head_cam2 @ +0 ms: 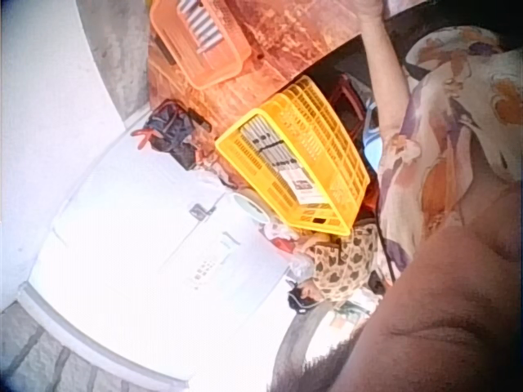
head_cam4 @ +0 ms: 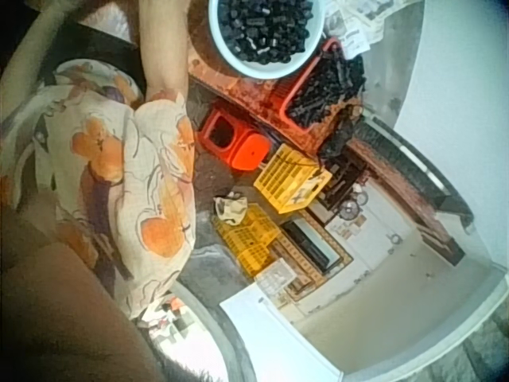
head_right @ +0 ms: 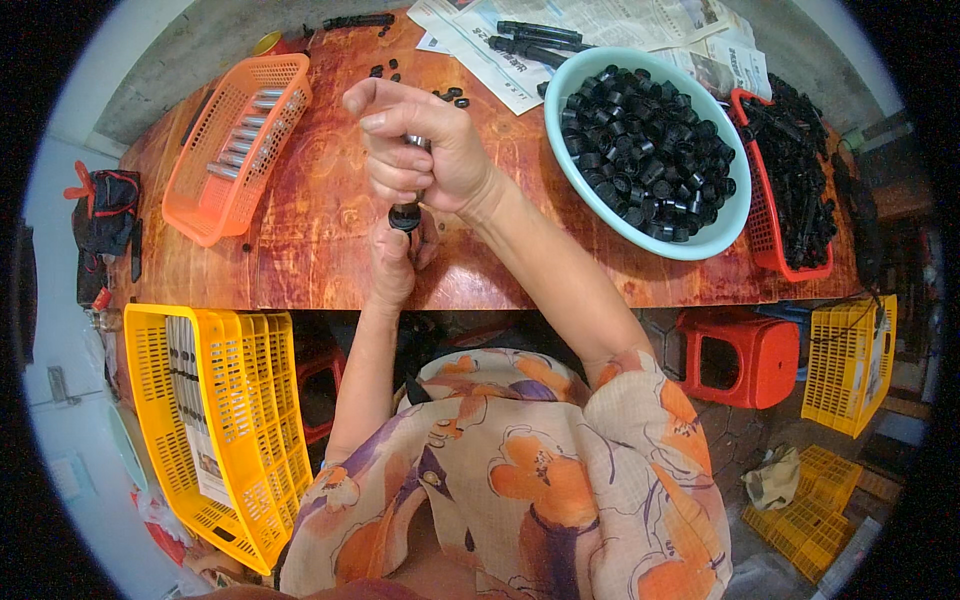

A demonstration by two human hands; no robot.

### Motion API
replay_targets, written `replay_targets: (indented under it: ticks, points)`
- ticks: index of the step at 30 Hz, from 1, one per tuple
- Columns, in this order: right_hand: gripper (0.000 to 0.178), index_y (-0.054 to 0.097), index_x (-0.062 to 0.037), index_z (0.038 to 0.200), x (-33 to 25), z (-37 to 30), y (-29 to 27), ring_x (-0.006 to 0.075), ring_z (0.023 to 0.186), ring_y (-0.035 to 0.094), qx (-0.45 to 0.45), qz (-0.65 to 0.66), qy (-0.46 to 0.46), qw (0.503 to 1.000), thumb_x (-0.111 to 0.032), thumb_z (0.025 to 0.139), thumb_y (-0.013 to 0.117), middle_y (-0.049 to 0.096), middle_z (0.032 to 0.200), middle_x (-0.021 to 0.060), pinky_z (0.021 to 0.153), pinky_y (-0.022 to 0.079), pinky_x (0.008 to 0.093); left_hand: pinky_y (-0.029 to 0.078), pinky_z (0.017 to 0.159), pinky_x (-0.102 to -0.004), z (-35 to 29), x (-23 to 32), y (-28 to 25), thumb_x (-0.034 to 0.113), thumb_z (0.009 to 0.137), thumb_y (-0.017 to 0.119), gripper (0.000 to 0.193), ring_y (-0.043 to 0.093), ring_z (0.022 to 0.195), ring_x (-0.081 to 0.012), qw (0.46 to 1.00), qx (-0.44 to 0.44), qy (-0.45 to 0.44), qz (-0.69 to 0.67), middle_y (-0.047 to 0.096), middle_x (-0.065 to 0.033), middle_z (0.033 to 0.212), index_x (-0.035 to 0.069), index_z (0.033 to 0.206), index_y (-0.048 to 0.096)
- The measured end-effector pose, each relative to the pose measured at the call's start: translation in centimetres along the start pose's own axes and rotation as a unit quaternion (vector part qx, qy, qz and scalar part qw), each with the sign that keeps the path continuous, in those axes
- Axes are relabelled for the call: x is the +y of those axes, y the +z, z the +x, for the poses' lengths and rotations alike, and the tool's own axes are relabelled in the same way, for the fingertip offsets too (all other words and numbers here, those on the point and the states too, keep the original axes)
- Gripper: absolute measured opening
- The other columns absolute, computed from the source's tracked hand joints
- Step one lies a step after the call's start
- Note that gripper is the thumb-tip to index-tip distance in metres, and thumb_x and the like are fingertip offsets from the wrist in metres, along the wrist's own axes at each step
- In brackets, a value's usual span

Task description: The person assembles markers by inserting black caps onto silver marker bodies. They repeatedly pick up a cap and a body, press them together, and place the completed marker into a yellow basket. The process is repeated for multiple units.

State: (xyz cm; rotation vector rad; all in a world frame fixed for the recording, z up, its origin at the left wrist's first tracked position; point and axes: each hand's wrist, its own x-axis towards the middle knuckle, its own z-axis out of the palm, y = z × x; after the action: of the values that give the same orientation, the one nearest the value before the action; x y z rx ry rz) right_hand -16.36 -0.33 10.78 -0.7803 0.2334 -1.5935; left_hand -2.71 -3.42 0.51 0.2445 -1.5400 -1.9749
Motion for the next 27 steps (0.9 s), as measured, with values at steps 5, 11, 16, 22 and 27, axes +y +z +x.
replay_targets:
  ticks: [5,11,16,22,27]
  points:
    - [0.014,0.047,-0.0061,0.102,-0.2,0.1,0.1,0.0046,0.033,0.025,0.013,-0.028,0.009,0.999,-0.010,0.089,0.042,0.029,0.044,-0.0068,0.034,0.024,0.0210,0.030,0.046,-0.0214,0.0,0.1,0.3,0.056,0.082,0.059,0.054,0.040,0.051,-0.0058,0.999,0.021,0.008,0.023,0.046,0.0016,0.062,0.004,0.072,0.053]
    - [0.011,0.048,-0.0061,0.099,-0.3,-0.2,1.2,0.0051,0.033,0.023,0.075,-0.124,-0.011,0.989,-0.009,0.089,0.045,0.028,0.045,-0.0059,0.036,0.022,0.0222,0.030,0.048,-0.0228,0.0,-0.2,1.0,0.056,0.084,0.057,0.053,0.039,0.053,-0.0064,0.996,0.059,0.031,0.067,0.044,0.0018,0.060,0.005,0.069,0.050]
    - [0.010,0.050,-0.0060,0.097,0.0,-0.5,2.0,0.0058,0.034,0.022,0.124,-0.170,-0.054,0.976,-0.008,0.088,0.047,0.028,0.045,-0.0049,0.036,0.023,0.0238,0.027,0.041,-0.0215,0.0,-0.8,1.0,0.061,0.085,0.050,0.056,0.038,0.046,-0.0077,0.991,0.067,0.056,0.100,0.045,-0.0006,0.061,0.006,0.073,0.048]
    - [0.016,0.048,-0.0068,0.094,0.2,-0.6,1.1,0.0095,0.042,0.034,0.267,-0.028,-0.115,0.956,-0.005,0.080,0.055,0.036,0.054,-0.0018,0.045,0.032,0.0263,0.027,0.045,-0.0210,0.2,0.4,1.8,0.054,0.085,0.056,0.053,0.038,0.050,-0.0057,0.996,0.086,0.016,-0.004,0.042,0.0018,0.057,0.004,0.068,0.049]
    - [0.014,0.044,-0.0056,0.092,0.3,-0.4,0.0,0.0145,0.058,0.046,0.303,0.045,-0.107,0.946,-0.004,0.080,0.053,0.042,0.066,0.0027,0.057,0.042,0.0330,0.026,0.043,-0.0199,0.0,0.7,1.6,0.053,0.085,0.057,0.051,0.037,0.048,-0.0049,0.996,0.091,0.016,0.014,0.042,0.0022,0.056,0.004,0.071,0.052]
